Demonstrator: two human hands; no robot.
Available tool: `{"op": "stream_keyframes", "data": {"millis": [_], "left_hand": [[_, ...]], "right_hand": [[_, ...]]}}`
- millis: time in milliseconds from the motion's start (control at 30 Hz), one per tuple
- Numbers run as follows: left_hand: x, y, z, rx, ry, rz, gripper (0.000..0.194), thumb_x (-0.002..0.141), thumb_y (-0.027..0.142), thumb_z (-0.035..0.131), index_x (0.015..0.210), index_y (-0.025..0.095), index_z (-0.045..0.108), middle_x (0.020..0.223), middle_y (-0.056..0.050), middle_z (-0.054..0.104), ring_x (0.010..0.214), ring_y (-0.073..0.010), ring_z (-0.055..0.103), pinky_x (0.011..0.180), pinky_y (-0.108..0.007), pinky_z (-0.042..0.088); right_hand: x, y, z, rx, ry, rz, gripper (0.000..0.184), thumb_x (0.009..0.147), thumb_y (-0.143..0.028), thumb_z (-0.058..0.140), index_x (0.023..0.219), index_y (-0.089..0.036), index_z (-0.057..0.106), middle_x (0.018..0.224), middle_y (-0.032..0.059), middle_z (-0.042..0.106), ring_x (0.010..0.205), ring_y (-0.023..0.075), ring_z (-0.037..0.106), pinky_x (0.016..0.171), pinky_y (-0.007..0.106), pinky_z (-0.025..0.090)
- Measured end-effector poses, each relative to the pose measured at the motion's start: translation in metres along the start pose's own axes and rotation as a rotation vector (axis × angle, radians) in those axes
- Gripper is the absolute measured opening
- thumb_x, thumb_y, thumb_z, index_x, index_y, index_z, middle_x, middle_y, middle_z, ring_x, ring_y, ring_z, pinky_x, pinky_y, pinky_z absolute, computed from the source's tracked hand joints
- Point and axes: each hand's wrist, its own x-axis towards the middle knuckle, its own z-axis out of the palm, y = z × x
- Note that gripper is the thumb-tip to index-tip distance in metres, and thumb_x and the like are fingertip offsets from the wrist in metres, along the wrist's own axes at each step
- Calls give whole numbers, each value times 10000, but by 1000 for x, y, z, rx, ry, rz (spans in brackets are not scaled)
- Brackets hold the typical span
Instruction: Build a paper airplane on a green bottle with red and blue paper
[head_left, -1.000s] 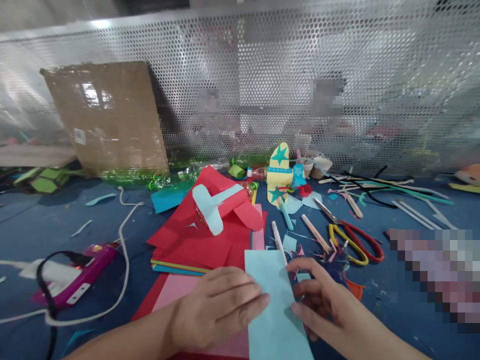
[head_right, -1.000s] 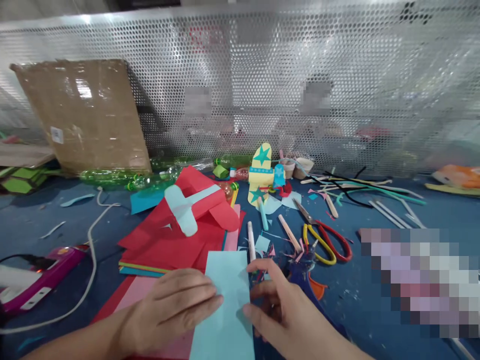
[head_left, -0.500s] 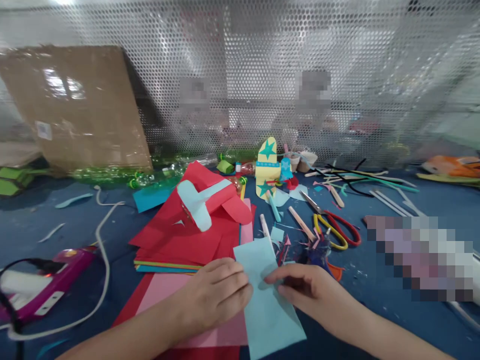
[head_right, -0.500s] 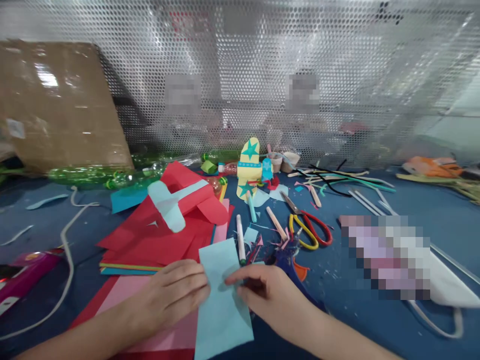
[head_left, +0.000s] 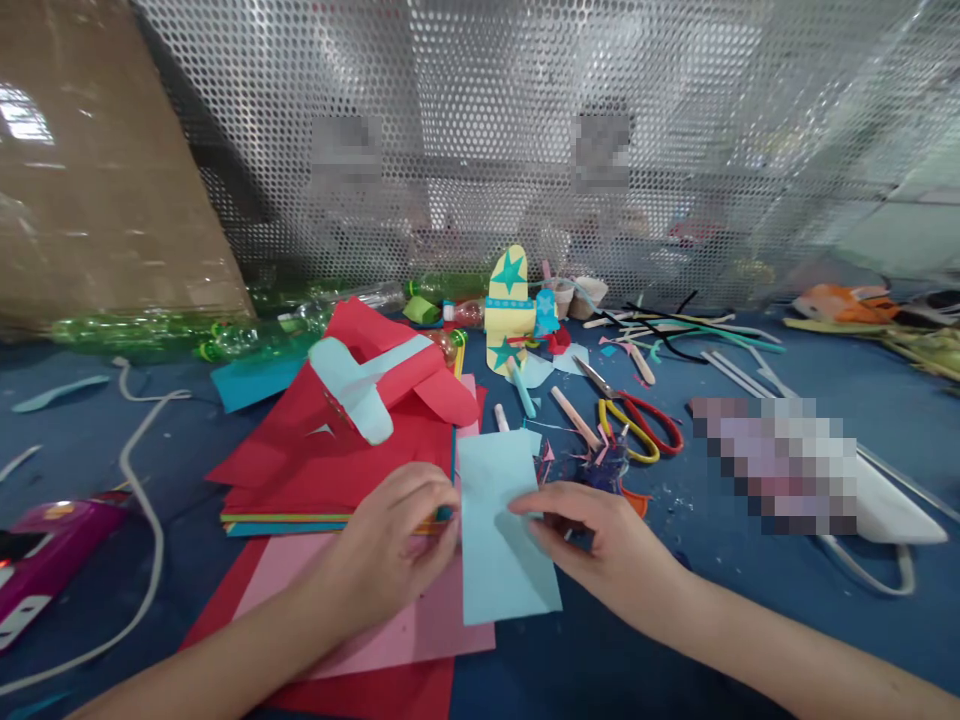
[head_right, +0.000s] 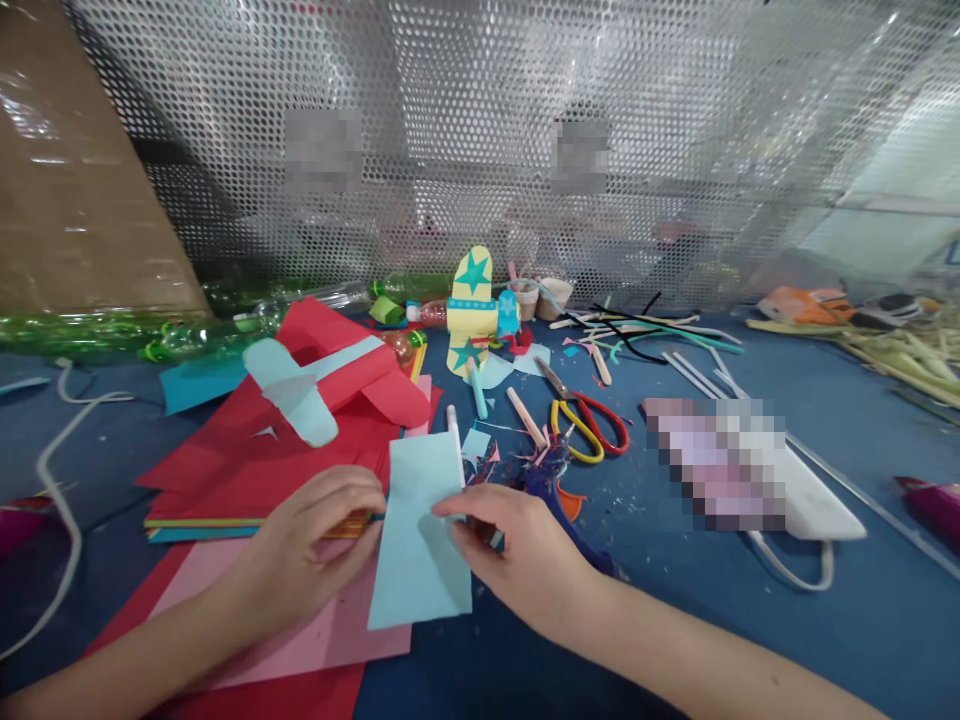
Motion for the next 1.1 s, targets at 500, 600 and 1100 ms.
{"op": "stream_keyframes", "data": {"millis": [500,600,1100], "left_hand": [[7,0,6,-674,-233,-703,203,770,360,594,731,180,677,697,-20,696,680,-183,644,622,-250,512],[8,-2,6,-703,-227,-709,162,736,312,610,737,179,702,727,-29,720,724,-199,664,655,-264,526],[1,5,9,-901,-229,-787,208,632,121,511,712,158,699,652,13,692,631,-154,626,624,-256,491]], "right_hand": [[-2,-1,4,49,-3,-110,252,857,-114,528,1019,-158,716,932,74,730,808,146,688,695,220,551],[-2,-2,4,49,0,-108,251,850,-116,532,1011,-164,718,917,72,734,800,151,690,681,226,556],[-8,-5,7,67,-74,-39,272,844,-115,518,986,-211,729,933,43,756,810,146,704,717,236,569]]}}
